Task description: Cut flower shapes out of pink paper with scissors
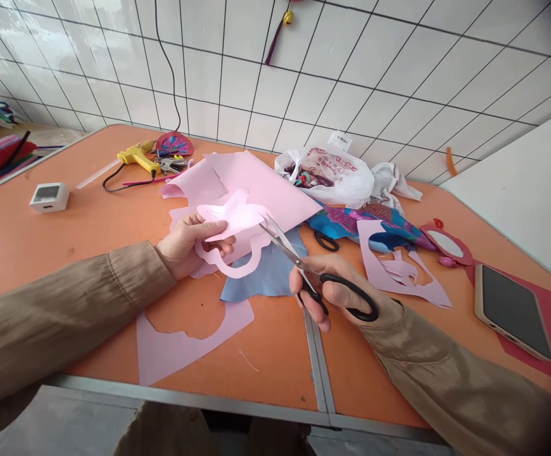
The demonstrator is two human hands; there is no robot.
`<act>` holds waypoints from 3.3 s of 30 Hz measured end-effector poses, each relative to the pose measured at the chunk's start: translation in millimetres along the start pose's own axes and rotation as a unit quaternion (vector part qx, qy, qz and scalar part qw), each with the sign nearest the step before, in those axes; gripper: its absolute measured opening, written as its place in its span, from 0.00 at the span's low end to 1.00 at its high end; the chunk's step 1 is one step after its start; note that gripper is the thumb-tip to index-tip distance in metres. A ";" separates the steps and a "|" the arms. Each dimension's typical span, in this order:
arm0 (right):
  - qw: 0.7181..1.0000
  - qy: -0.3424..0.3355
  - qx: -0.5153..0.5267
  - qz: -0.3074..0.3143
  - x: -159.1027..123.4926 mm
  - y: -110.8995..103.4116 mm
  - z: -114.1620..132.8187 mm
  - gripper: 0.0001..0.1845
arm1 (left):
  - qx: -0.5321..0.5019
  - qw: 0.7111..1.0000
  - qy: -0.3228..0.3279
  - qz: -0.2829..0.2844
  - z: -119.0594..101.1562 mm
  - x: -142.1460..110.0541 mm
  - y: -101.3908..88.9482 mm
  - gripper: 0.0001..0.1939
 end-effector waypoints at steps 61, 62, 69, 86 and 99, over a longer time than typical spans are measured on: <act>0.998 0.056 -0.015 -0.035 -1.1 6.3 3.7 0.31 | 0.113 0.992 -0.020 0.043 5.7 -8.5 12.6 0.15; 0.998 0.054 -0.014 -0.033 -1.0 6.5 3.3 0.30 | 0.112 0.992 -0.020 0.047 5.8 -8.5 13.5 0.16; 0.998 0.046 -0.011 -0.030 0.2 6.6 0.2 0.30 | 0.120 0.991 -0.017 0.053 5.3 -8.3 15.4 0.17; 0.996 0.068 -0.026 -0.055 -0.8 4.9 5.9 0.32 | 0.134 0.990 -0.030 0.020 4.8 -7.6 7.7 0.19; 0.992 0.100 -0.040 -0.069 -2.2 5.8 8.7 0.34 | 0.135 0.990 -0.026 0.027 5.0 -6.3 4.4 0.20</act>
Point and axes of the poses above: each hand's wrist, its own x-axis towards the middle knuckle, its own y-axis out of the palm, z = x × y, the point moved 7 cm from there along x, towards the middle knuckle, and after that the axes turned 6 degrees about z, right-handed, at the moved point
